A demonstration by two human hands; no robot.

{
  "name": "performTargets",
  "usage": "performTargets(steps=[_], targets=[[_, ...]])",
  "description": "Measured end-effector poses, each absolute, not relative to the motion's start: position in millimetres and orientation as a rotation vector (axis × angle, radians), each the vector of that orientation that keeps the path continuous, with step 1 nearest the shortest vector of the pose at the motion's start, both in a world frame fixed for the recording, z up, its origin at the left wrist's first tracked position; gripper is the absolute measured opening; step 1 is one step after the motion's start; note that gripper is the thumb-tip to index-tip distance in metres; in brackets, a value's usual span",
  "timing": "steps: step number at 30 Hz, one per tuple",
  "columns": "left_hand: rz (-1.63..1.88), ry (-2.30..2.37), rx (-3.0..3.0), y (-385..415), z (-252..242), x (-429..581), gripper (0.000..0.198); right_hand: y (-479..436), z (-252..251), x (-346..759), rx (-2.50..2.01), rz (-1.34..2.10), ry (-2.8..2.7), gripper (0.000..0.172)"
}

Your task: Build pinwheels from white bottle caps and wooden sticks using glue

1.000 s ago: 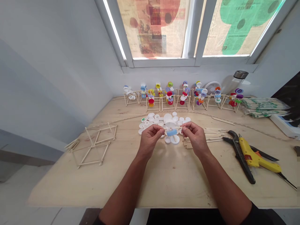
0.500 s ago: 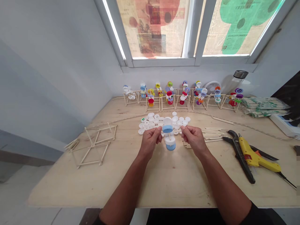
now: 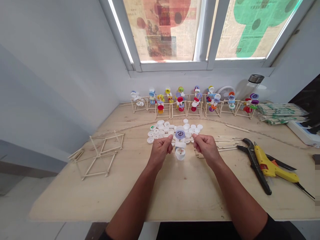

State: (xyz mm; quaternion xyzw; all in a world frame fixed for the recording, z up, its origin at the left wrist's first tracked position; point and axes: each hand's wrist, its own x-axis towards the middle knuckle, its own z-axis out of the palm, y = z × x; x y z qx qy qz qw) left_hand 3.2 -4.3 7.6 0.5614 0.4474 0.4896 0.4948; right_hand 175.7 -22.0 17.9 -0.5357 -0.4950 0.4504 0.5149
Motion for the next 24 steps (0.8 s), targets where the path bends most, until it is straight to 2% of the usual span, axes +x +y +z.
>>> performTargets(steps=[8, 14, 18, 24], targets=[[1.232, 1.105, 1.389, -4.8, 9.7, 3.6, 0.044, -20.4, 16.0, 176.2, -1.257, 1.066, -1.162, 0.039], [1.275, 1.010, 1.288, -2.9, 7.3, 3.1, 0.025, -19.8, 18.7, 176.6, -1.144, 1.104, -1.085, 0.024], [1.323, 0.969, 1.218, -1.4, 4.5, 2.8, 0.020, -19.2, 18.8, 177.3, -1.087, 1.133, -1.062, 0.015], [1.367, 0.956, 1.191, -1.9, 5.4, 3.3, 0.018, -18.7, 17.0, 177.9, -1.061, 1.153, -1.047, 0.016]])
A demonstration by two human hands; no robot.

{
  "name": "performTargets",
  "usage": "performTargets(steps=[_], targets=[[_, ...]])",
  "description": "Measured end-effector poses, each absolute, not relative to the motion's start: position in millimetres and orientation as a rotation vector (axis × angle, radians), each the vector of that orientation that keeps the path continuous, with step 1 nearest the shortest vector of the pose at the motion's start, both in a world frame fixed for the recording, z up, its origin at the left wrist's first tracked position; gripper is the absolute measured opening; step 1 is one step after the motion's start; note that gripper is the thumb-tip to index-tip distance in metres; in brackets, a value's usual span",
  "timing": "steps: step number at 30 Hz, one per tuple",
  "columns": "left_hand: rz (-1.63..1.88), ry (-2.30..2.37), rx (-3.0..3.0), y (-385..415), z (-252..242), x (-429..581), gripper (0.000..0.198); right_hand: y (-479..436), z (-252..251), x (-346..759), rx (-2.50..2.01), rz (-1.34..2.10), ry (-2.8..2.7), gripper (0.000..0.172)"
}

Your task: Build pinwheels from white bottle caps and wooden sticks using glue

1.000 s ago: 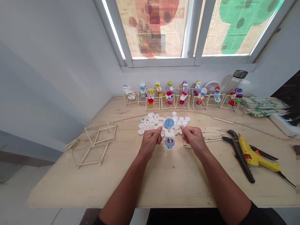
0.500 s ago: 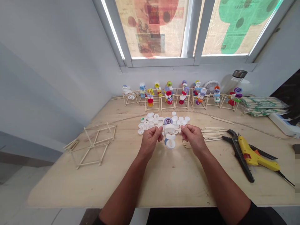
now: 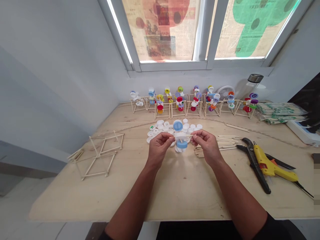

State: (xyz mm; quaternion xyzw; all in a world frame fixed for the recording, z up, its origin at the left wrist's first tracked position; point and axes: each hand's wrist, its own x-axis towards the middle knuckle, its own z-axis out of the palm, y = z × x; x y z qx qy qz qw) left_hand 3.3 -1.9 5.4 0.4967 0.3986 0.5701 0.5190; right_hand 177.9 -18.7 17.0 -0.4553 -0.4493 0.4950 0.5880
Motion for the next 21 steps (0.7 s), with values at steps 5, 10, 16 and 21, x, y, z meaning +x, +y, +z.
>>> performTargets(steps=[5, 10, 16, 21], targets=[[1.374, 0.967, 1.182, -2.5, 6.3, 3.6, 0.021, -19.2, 17.0, 178.2, -1.044, 1.154, -1.049, 0.017], [1.356, 0.943, 1.174, -2.4, 5.4, 2.6, 0.019, -19.6, 18.9, 177.0, -1.066, 1.137, -1.056, 0.019], [1.324, 0.920, 1.173, -3.8, 4.8, 5.2, 0.018, -20.6, 19.8, 174.9, -1.091, 1.135, -1.068, 0.024], [1.319, 0.881, 1.153, -4.8, 3.8, 7.7, 0.020, -21.2, 17.0, 173.2, -1.110, 1.160, -1.068, 0.024]])
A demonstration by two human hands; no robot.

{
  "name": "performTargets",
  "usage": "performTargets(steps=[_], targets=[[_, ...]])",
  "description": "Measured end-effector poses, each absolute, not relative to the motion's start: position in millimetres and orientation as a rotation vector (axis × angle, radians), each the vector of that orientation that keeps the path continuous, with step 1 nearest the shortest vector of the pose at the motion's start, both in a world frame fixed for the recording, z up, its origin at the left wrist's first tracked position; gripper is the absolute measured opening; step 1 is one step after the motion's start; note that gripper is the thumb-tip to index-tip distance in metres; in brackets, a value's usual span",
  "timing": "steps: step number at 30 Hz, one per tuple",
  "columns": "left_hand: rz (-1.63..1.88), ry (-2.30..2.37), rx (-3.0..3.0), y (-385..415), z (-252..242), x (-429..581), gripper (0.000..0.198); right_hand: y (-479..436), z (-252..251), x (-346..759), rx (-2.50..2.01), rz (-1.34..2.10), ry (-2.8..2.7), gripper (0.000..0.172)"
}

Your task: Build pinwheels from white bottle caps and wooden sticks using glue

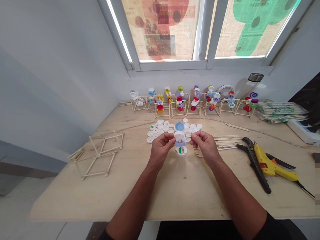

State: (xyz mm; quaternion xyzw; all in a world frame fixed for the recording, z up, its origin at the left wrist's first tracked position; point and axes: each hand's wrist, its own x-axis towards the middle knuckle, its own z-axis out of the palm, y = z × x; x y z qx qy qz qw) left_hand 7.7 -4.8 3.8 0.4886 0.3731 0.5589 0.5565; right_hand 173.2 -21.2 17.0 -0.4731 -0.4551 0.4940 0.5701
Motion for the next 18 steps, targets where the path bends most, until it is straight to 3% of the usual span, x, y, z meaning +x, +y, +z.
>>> performTargets(steps=[18], targets=[[1.277, 0.901, 1.227, -5.6, 3.9, 7.3, 0.021, -21.1, 18.8, 172.0, -1.135, 1.162, -1.060, 0.026]])
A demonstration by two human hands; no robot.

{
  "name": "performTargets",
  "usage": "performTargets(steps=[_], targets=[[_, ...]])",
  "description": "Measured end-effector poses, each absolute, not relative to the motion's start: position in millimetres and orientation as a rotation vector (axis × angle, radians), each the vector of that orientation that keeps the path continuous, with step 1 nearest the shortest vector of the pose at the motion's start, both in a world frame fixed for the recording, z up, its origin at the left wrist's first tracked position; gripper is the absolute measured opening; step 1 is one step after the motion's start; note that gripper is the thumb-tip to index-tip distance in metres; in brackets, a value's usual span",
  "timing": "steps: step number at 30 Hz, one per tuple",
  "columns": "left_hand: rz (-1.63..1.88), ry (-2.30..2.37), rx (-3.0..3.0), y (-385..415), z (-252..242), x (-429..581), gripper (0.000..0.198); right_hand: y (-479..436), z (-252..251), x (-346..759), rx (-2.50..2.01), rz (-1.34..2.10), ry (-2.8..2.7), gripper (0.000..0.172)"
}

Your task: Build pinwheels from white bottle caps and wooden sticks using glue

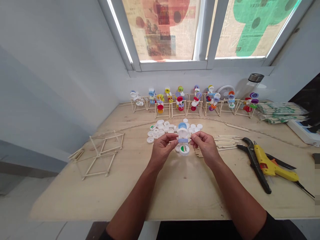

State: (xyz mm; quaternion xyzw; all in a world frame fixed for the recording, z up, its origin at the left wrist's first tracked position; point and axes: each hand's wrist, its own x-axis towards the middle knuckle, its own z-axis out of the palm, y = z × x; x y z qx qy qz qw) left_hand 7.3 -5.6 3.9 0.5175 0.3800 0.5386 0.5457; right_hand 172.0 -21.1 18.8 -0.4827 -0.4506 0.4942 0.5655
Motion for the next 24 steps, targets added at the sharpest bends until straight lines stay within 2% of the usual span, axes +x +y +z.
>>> performTargets(steps=[9, 19, 24], targets=[[1.287, 0.939, 1.255, -4.7, 3.8, 4.8, 0.025, -20.4, 16.7, 174.5, -1.100, 1.141, -1.064, 0.025], [1.280, 0.912, 1.214, -3.5, 3.7, 5.6, 0.017, -20.3, 17.1, 174.2, -1.089, 1.121, -1.058, 0.024], [1.284, 0.928, 1.206, -2.1, 2.9, 4.7, 0.019, -20.6, 17.2, 174.6, -1.095, 1.132, -1.090, 0.022]])
